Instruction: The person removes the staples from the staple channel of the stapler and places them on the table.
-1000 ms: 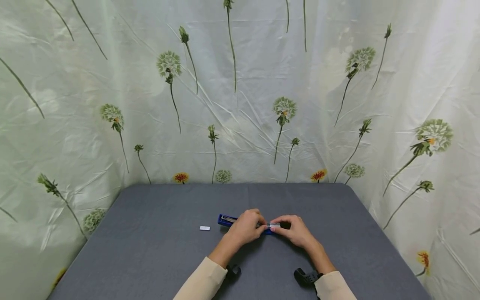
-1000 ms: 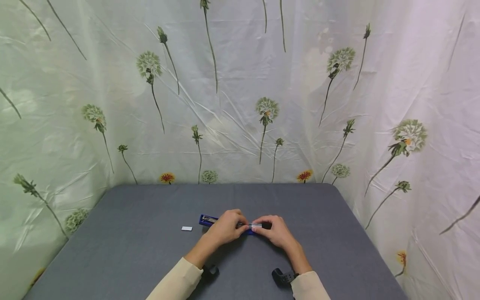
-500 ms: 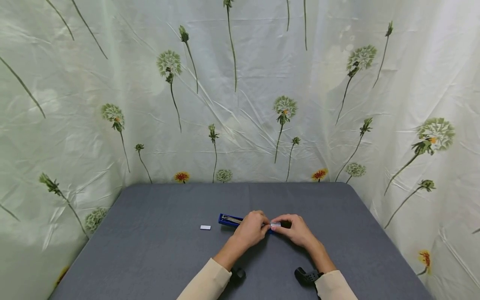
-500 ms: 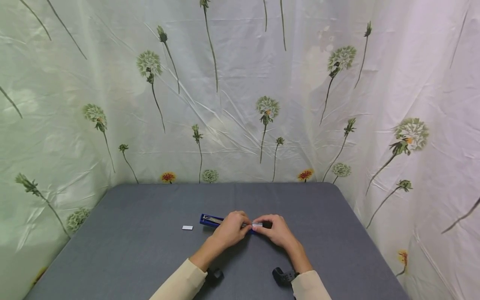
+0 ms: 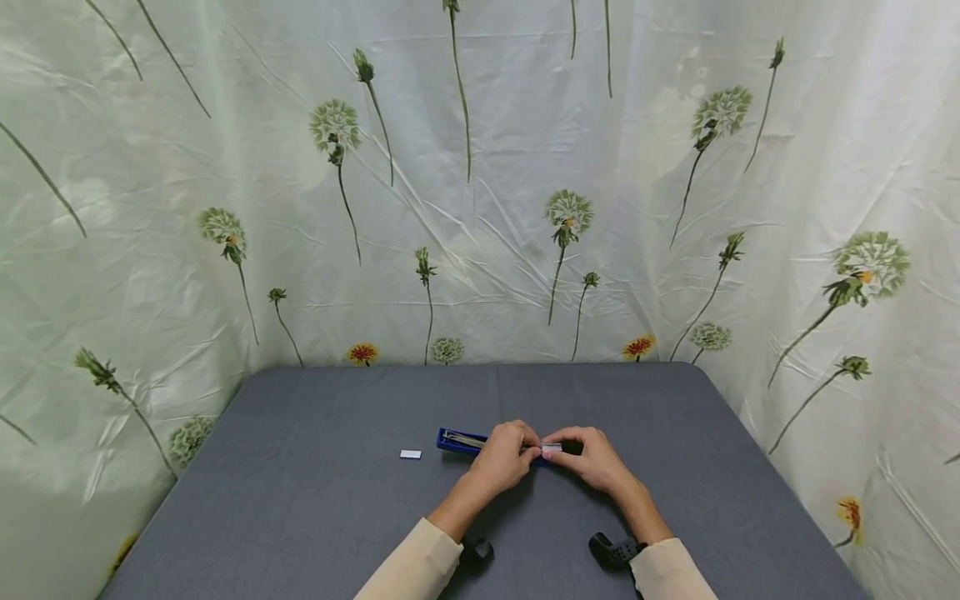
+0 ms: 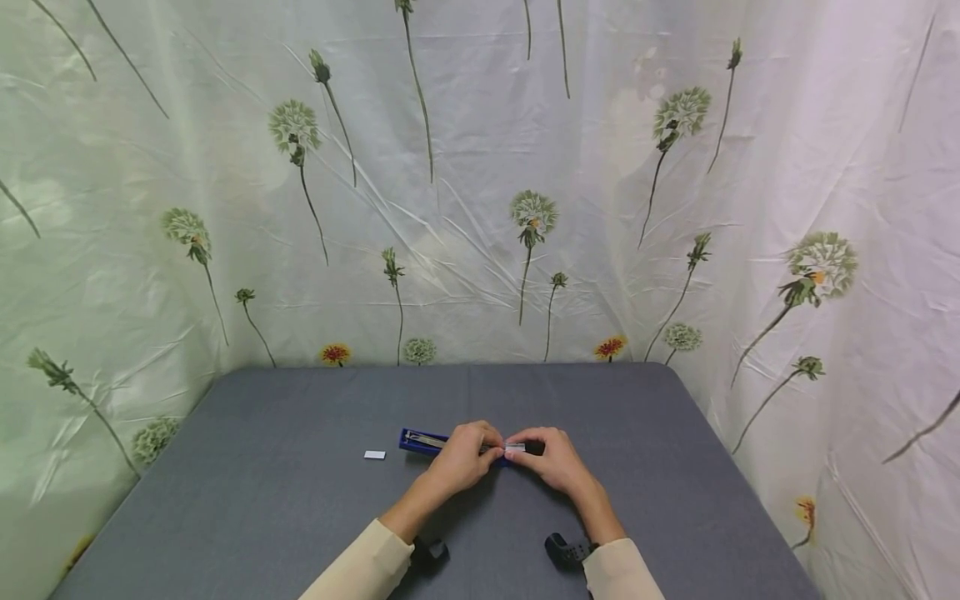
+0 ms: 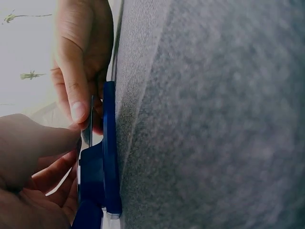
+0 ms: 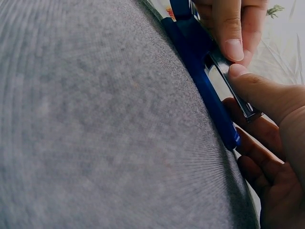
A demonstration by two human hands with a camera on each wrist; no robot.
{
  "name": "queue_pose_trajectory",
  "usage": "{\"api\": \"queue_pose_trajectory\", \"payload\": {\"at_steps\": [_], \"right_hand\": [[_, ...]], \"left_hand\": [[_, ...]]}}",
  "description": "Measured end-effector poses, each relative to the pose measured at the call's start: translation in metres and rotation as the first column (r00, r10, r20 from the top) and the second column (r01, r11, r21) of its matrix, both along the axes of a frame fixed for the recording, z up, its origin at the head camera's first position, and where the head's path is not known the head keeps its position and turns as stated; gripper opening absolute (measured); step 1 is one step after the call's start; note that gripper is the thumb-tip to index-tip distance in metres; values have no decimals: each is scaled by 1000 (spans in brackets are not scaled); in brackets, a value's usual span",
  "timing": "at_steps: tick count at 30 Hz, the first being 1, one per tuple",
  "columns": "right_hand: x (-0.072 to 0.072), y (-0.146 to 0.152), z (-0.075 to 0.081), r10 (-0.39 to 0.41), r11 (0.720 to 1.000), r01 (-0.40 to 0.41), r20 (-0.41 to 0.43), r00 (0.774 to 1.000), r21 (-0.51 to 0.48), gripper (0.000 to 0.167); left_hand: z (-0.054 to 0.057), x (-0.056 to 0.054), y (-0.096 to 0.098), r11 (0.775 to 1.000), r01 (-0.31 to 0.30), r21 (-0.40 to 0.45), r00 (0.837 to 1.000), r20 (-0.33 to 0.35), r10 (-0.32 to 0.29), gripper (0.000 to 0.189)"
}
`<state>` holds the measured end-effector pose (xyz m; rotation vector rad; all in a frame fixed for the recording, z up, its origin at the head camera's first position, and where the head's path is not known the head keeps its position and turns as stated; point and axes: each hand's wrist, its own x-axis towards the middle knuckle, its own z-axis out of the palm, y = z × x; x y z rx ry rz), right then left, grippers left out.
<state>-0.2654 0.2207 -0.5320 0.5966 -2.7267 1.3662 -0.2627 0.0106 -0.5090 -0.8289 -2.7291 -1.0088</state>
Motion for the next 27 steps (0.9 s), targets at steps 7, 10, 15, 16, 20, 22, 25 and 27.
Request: {"api": "queue_pose_trajectory", "payload": {"at_steps": [7,10,15,16,20,22,25,27], "right_hand": [[0,2,0,7,1000,-7,-8,1000,-6,21],[0,1,0,1,1000,-1,-6,1000,-2,21],[1,1,-1,-8,1000,8,-3,1000,9,22],[1,1,-1,-8,1000,8,-2,1000,11,22],[1,2,-1,-18,1000,18,-10,1000,24,21],[2,2,-1,-22,1000,22,-9,1000,22,21],[2,1,-1,-25,999,26,-4,1000,34,22],[2,1,-1,-24,999,24,0,1000,43,23]], "left_hand": [[2,1,-1,999,-14,34,1000,15,14,7],[3,1,0,1000,-17,24,1000,0,17,6],[5,0,3,999,-35,7,999,-27,35,5],[5,0,3,999,-40,5,999,-29,40,5],[5,-1,6,999,-47,25,998,-35,48,5],[5,-2,7,998,-46,38,998,-32,48,5],[5,-3,9,997,-45,56,999,-18,47,6],[5,-3,10,998,-38,58,999,-9,39,7]]}}
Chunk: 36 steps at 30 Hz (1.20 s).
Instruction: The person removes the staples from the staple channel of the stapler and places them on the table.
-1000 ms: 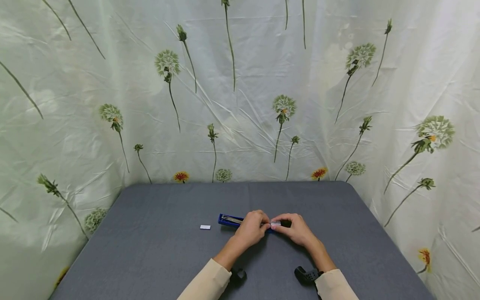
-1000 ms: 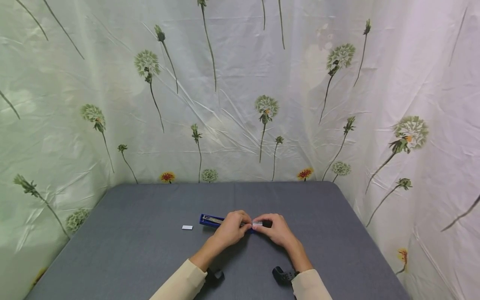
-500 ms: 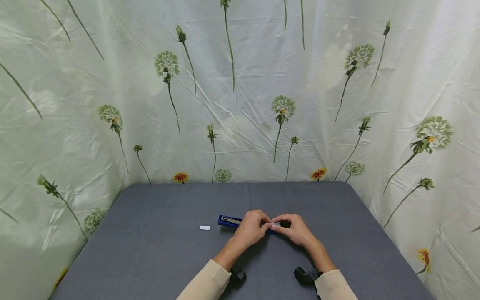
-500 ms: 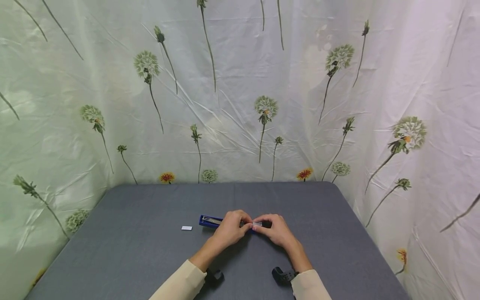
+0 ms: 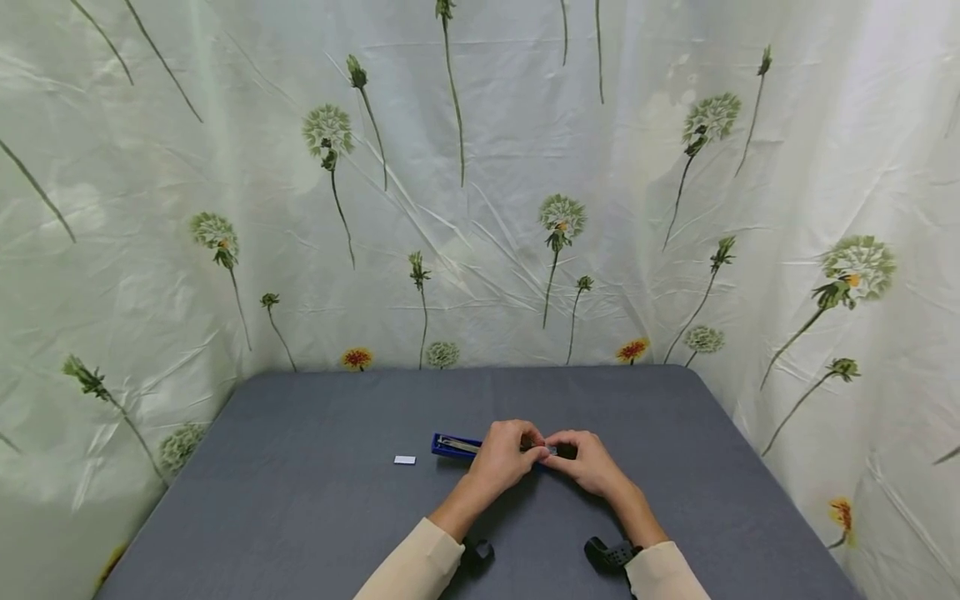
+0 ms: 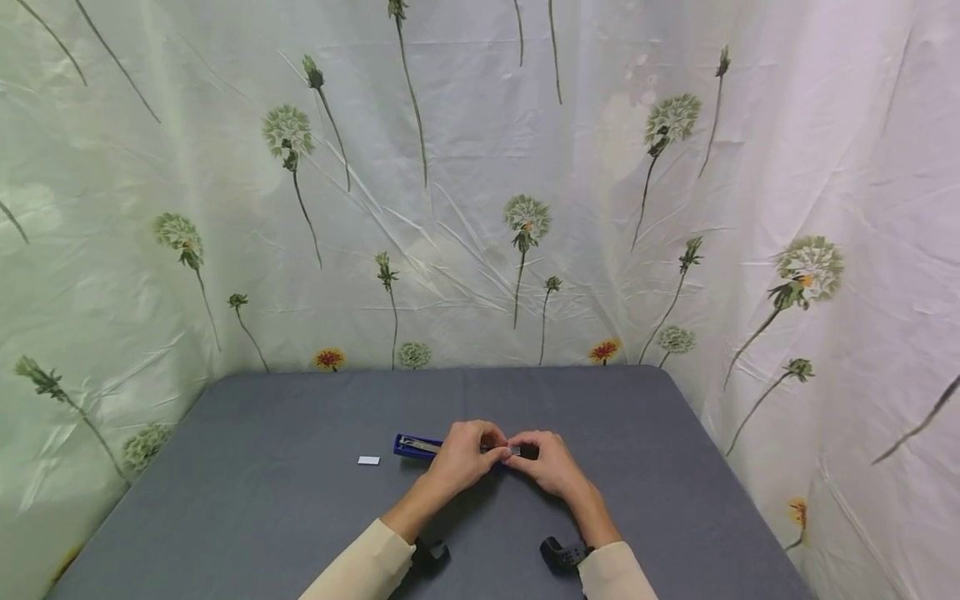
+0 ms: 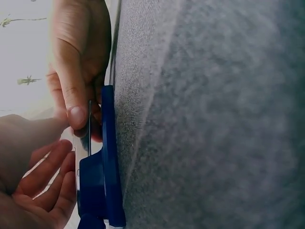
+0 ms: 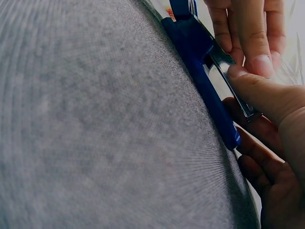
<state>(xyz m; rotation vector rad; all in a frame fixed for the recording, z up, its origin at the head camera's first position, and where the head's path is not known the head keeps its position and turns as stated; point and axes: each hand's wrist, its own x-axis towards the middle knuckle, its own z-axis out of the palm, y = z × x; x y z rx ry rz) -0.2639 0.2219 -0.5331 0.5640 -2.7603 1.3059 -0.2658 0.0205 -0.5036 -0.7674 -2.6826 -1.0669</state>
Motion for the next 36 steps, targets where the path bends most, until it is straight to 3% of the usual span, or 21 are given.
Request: {"api": "queue_pose_trajectory", "payload": {"at_steps": [6,10,13,22,29,36], "right_hand": [[-2,2,-1,11,1000,-11,-12,1000,6,25],[-3,3,0,21,1000,-21,-21,1000,-4,23],[-3,3,-1,18,1000,-19,-22,1000,-8,23],[-2,2,-3,13,1000,-13,-18,1000,-18,20],[-1,1,-1,48,998,-49,-26,999,-41,22],[0,1,0,30,998,-30,-4,1000,-49,24]], "left_hand": [[4,1,2,989,67,-131,995,-68,-76,15],[7,2,4,976,67,-207,985,-144,-98,14],[9,0,4,970,69,-232,980,-164,-109,12],[12,-4,-1,956,84,-283,987,-110,-119,11],[14,-6,-11,967,94,-236,992,-62,-111,12],[17,-4,-20,977,94,-192,992,-65,-108,15]]}}
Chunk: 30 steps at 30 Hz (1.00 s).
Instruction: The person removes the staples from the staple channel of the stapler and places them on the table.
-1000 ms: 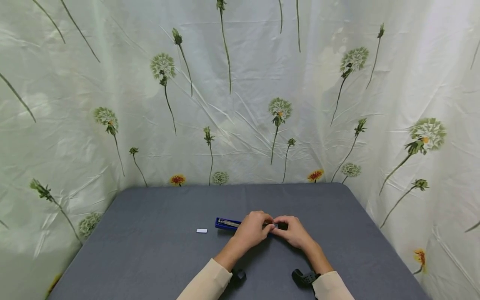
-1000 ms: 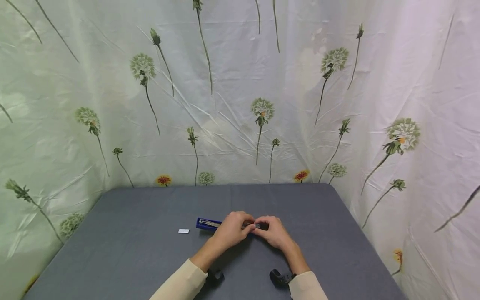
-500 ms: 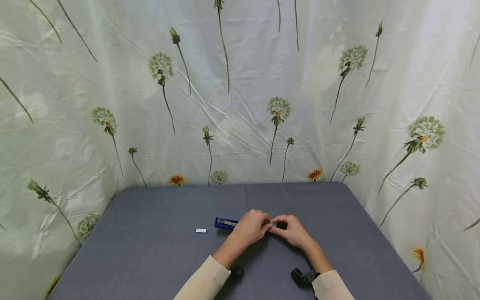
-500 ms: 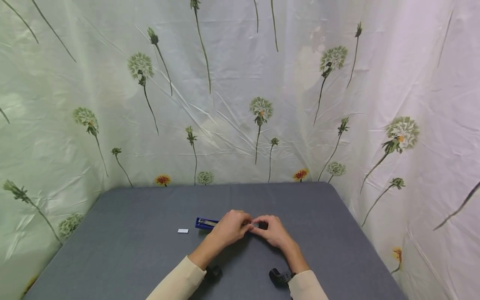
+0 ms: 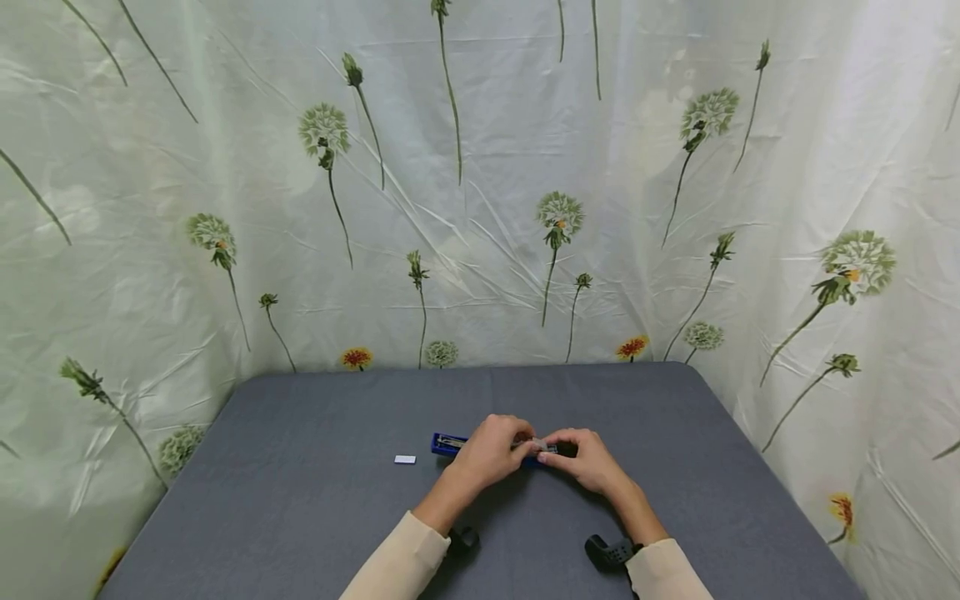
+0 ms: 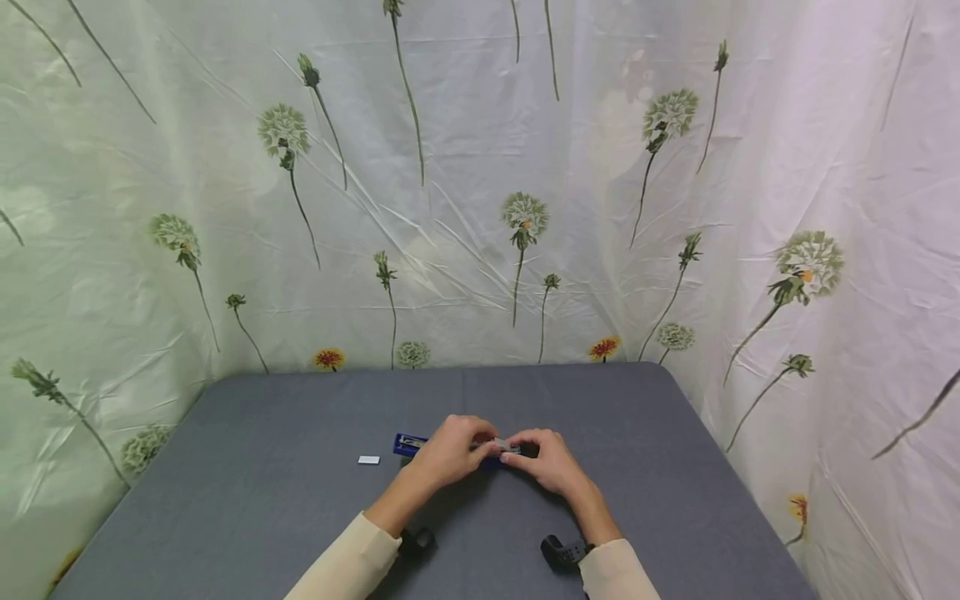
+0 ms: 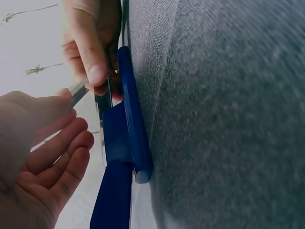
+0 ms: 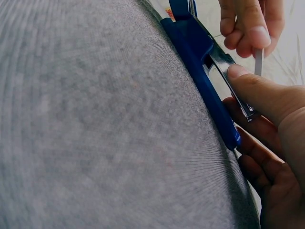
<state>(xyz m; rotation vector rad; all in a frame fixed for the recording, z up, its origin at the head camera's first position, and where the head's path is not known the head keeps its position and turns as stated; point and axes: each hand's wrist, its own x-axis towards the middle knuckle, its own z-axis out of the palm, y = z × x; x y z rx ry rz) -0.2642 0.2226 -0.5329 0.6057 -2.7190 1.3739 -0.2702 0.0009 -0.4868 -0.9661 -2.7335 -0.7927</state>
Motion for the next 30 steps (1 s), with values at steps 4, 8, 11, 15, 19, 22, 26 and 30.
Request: {"api": "queue_pose_trajectory", "payload": {"at_steps": [4,8,11,15,19,22,26,30], "right_hand": [[0,0,1,-17,1000,17,2,1000,9,24],[1,0,0,-21,1000,21,0,1000,21,24],[0,0,0,-19,1000,19,2,1000,21,24],[-1,0,-1,-4,1000,4,-8,1000,20,23],[-1,0,-1,9,1000,-9,-3,1000,19,23],[0,1,-1,4,1000,-4,-4,1000,23,22],[0,0,1,-16,999,16,2,1000,31,20],[1,-1,1,-10,1000,9,3,1000,27,20]], "left_hand": [[1,2,-4,1000,-13,26,1000,5,13,17],[4,3,-10,999,-11,49,1000,6,11,18],[6,4,-15,998,-12,55,1000,-4,12,19],[6,5,-20,998,-23,65,1000,-19,24,18],[5,5,-26,996,-38,83,999,-30,41,17],[7,5,-30,993,-48,104,998,-32,51,17],[8,6,-39,986,-58,159,997,-33,64,15],[7,6,-51,975,-78,207,995,-38,88,15]]}}
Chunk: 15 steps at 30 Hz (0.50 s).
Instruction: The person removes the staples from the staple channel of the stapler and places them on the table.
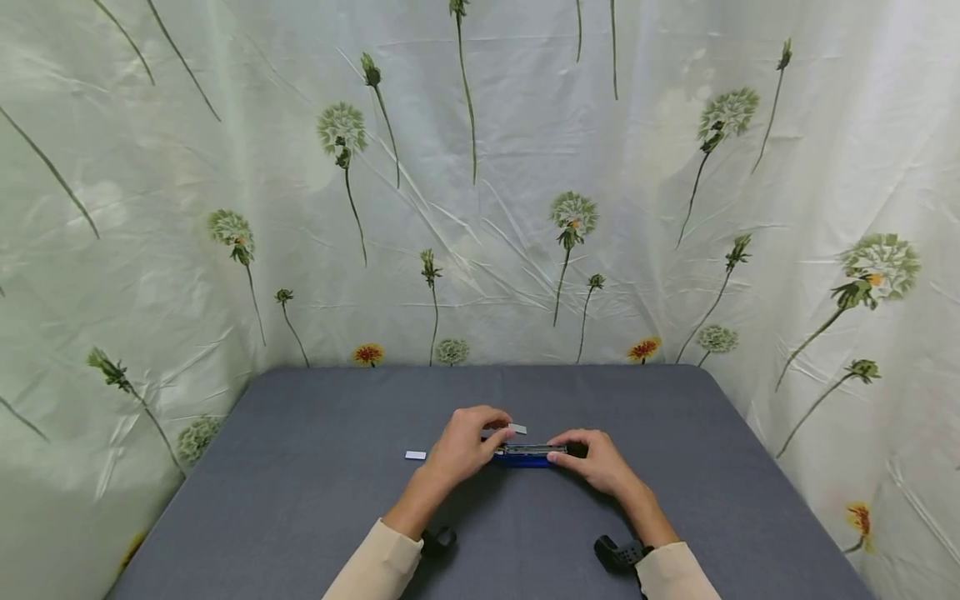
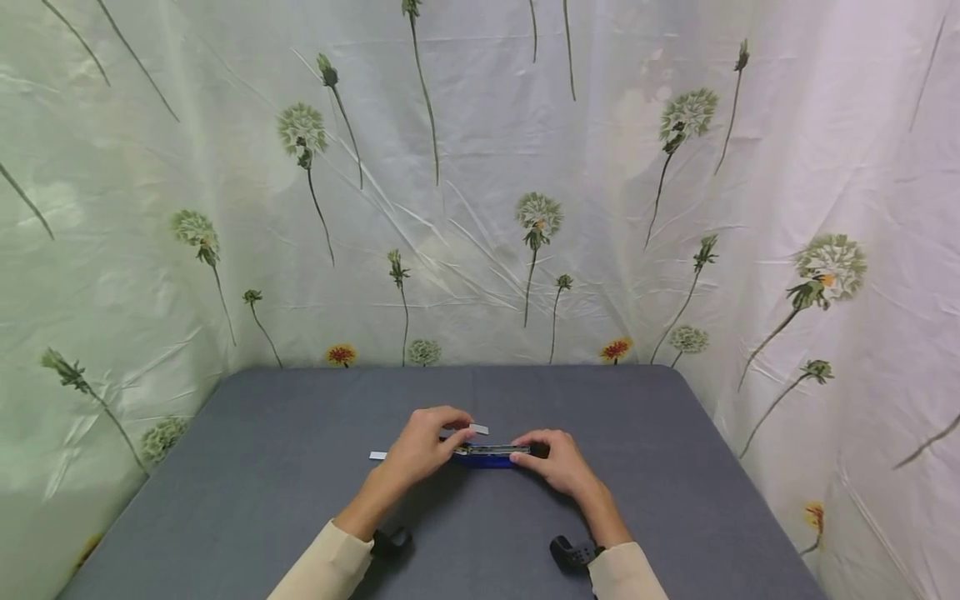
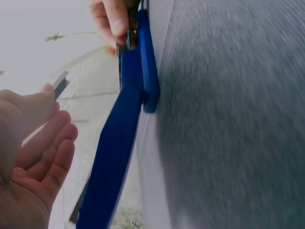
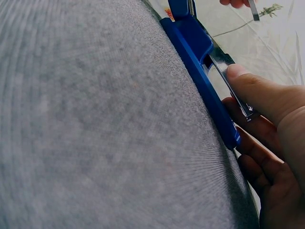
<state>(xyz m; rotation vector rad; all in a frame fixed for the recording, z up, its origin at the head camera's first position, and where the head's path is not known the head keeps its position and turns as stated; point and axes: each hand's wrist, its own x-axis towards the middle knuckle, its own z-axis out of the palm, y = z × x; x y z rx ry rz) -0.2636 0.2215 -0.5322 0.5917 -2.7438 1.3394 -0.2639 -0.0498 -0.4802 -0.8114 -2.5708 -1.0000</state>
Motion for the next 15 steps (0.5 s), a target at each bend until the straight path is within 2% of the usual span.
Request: {"api": "queue_pose_trajectory", "payload": {"at_steps": [5,11,15], "right_hand": [[-1,1,-1,-14,1000,14,3,1000,5,19],[-1,0,-1,-19,1000,19,16,1000,13,18],[0,0,0,-19,1000,19,24,1000,11,18]], "left_hand": [[0,0,-12,999,-39,12,999,-4,39,20],[3,2,-30,997,-48,63,999,-21,49,19],[4,5,-42,993,-91,77,995,-36,94,19]]}}
